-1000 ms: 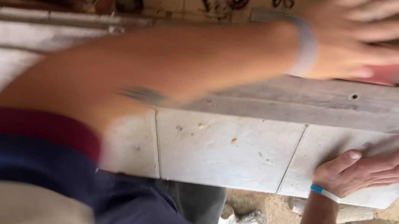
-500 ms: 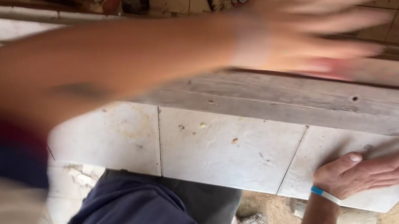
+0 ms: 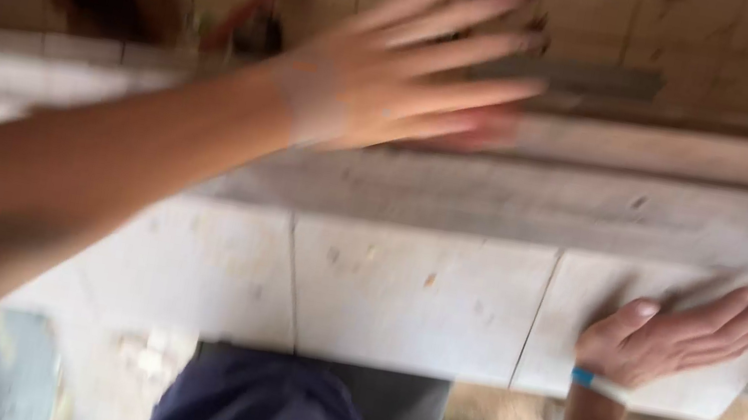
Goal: Sanding a wooden door frame or ledge with a piece of sandpaper.
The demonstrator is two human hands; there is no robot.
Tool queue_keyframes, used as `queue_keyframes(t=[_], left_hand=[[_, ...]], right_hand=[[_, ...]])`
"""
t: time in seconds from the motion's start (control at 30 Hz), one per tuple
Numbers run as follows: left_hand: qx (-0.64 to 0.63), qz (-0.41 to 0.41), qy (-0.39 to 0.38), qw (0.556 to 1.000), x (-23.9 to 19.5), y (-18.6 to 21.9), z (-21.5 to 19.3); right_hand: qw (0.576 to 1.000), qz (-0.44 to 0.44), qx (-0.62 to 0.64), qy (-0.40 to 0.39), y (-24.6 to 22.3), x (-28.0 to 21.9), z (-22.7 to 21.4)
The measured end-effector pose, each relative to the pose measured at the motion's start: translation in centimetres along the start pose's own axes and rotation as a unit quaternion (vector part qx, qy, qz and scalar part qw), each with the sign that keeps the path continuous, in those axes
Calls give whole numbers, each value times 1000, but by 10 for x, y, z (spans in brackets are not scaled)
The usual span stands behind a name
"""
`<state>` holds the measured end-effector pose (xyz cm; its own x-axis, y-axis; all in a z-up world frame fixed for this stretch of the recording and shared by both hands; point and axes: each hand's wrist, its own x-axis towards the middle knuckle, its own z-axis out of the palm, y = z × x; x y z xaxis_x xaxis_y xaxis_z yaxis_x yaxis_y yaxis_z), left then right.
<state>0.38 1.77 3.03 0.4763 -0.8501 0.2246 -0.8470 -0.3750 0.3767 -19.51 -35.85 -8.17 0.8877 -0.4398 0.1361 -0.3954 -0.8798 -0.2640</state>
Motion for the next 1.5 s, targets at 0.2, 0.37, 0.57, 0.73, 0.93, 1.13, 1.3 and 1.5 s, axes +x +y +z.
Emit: queue_keyframes(t=[0.2,0.37,0.57,0.73,0.93,1.13,1.3,1.5], left_hand=[[10,-84,-77,993,74,4,53],[-64,-49,-59,995,135,8,82],[9,-170,-197,965,-13,17,-18],[-22,-76,-92,993,181,24,90],[30,-132,-206,969,16,7,19],[-4,-81,-156,984,179,20,64],[17,-36,-99,994,126,18,60],[-10,-146,-187,971,119,15,50]], right_hand=[[997,-67,-21,-17,-8,-3,-14],[1000,-16,8,-11,6,-2,1],[998,-61,-11,-16,-6,1,-4],[997,-72,12,-32,-22,0,-23],[996,-53,61,-28,-19,5,-16],[992,-95,62,-53,-28,5,-34],[989,-89,100,-60,-23,-2,-40],[990,-102,73,-58,-19,6,-30]])
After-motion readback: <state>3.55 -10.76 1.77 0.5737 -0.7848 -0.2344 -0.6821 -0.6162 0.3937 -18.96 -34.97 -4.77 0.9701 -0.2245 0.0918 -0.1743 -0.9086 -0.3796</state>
